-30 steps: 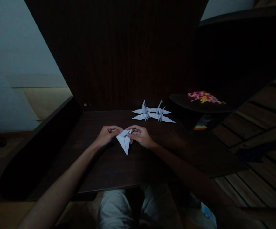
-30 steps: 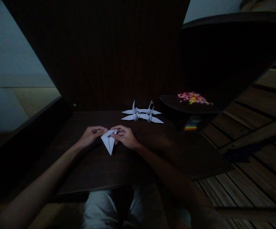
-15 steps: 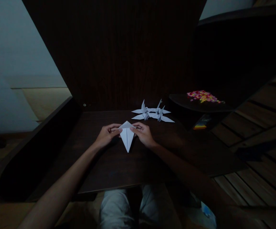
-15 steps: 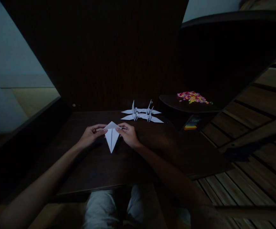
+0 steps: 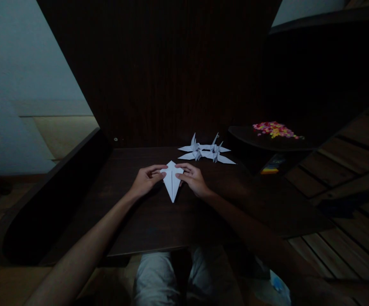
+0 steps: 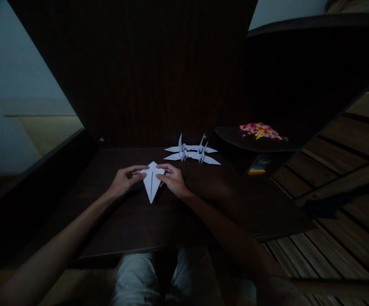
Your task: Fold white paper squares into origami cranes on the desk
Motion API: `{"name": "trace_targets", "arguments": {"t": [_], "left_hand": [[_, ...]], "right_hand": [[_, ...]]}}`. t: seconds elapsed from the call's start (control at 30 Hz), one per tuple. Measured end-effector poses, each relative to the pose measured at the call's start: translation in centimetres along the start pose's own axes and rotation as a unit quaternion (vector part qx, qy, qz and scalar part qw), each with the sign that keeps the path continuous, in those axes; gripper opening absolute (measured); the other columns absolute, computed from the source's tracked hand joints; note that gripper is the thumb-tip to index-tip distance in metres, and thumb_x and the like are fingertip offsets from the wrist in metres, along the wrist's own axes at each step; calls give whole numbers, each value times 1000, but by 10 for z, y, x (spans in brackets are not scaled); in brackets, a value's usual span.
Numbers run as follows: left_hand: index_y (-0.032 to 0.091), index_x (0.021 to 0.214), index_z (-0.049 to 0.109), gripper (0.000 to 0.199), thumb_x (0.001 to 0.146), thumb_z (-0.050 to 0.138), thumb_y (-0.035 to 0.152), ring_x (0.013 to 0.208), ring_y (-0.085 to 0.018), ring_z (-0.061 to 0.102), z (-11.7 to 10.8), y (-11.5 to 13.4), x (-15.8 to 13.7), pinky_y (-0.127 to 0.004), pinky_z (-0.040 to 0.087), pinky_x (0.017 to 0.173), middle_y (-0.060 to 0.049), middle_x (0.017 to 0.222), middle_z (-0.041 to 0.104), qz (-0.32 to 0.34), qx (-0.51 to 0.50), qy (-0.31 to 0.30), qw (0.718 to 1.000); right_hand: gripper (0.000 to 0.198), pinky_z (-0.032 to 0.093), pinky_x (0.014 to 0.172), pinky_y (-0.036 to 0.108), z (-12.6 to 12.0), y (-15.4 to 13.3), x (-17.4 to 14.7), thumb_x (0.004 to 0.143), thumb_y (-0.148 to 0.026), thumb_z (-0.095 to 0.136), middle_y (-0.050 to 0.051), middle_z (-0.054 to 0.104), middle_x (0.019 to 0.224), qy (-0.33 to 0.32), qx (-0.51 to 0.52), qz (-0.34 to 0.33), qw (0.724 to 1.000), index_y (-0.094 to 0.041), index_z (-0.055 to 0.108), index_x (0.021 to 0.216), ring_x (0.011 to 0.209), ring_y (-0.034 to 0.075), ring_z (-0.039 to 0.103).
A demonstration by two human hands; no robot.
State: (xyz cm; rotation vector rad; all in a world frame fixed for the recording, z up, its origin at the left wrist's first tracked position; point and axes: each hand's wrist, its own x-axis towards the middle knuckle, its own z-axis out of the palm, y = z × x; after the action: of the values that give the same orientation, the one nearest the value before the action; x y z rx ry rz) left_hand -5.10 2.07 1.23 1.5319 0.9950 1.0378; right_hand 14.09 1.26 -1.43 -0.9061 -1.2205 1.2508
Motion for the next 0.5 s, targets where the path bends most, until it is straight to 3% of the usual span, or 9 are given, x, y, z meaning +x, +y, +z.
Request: {"name": "trace_targets", "arguments": {"t": [0.2, 0.5], "left_hand": [[10, 110, 67, 61, 58, 82, 39, 77, -20, 67, 0, -4, 0, -34, 52, 77, -9, 88, 72, -5, -6, 7, 1000], [11, 93, 73, 52, 56, 82, 47, 83, -26, 69, -1, -5, 1, -38, 54, 79, -13, 89, 75, -14, 17, 29, 999]], "right_hand": [[45, 52, 54, 26, -3, 2, 2, 59, -30, 78, 4, 67, 85, 7, -22, -13, 1000, -17, 66, 101, 68, 15, 61], [32, 54, 60, 29, -3, 7, 2, 62, -34, 79, 2, 66, 70, 6, -58, -25, 998, -17, 71, 88, 64, 15, 62]]}}
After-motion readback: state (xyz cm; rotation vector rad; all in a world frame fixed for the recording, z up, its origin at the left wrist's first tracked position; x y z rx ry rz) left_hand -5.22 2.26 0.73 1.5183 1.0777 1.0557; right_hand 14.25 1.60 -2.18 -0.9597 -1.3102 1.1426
